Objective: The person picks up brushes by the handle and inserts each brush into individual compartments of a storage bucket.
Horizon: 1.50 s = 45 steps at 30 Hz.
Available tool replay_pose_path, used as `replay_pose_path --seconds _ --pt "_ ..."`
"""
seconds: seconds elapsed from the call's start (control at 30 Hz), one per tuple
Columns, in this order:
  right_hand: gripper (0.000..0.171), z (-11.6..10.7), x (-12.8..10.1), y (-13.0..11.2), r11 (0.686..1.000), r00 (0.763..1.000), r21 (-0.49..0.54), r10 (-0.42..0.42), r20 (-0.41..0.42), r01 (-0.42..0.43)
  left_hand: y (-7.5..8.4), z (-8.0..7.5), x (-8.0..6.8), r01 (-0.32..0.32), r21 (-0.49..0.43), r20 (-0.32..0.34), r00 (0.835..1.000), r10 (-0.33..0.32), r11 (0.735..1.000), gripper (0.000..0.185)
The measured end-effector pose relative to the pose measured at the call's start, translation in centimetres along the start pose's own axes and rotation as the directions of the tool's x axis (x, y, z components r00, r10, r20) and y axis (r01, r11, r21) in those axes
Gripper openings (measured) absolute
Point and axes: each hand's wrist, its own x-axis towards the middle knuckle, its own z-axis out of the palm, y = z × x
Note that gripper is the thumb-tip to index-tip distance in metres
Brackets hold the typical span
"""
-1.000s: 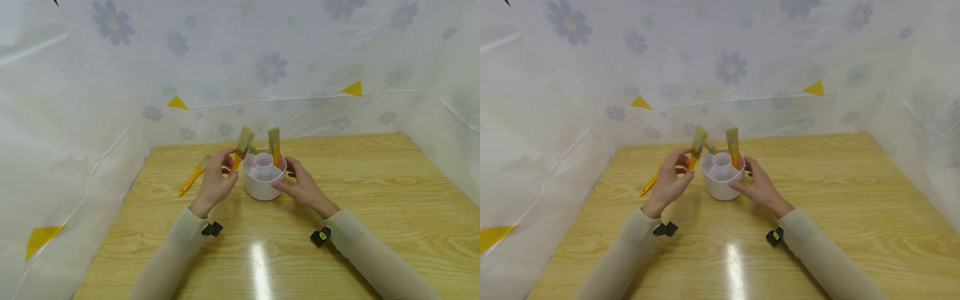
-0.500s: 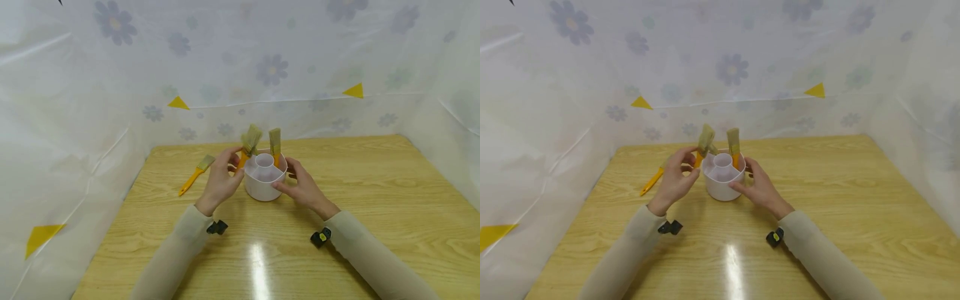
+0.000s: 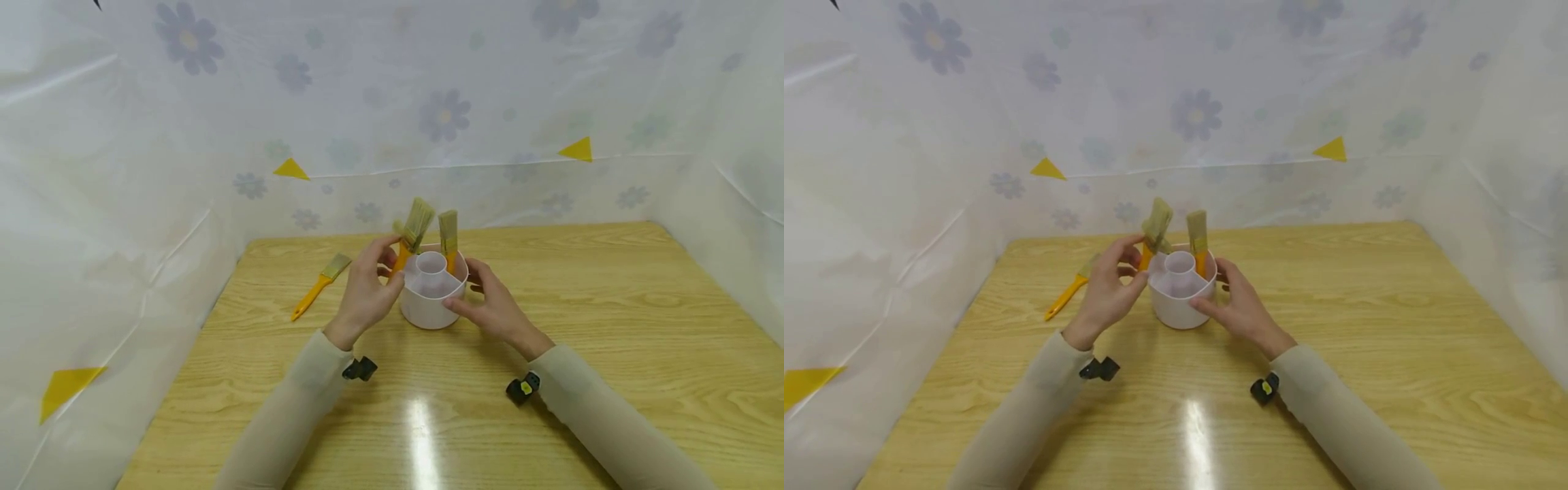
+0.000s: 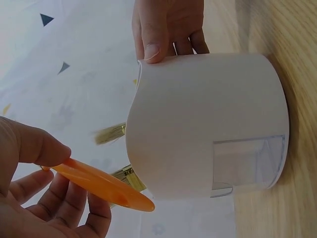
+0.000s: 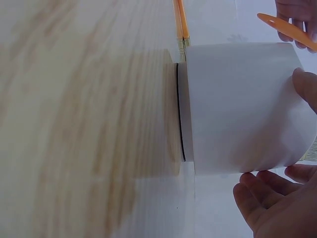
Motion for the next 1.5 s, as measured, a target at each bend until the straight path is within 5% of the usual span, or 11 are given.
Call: replay_pose_path --seconds 1.07,1.5 --pt "0.086 0.0 0.0 -0.1 1.0 1.0 -0.009 0.003 -0.001 -0.003 1.2 0.6 2.7 -0.122 -0.045 -0.078 0.99 0.118 0.992 0.053" --pt "0.086 0.0 -0.1 0.0 1.0 1.0 -0.01 0.007 -0.005 -0.007 1.1 1.8 3.7 -0.093 -0.1 -0.078 0.993 0.085 0.991 0.051"
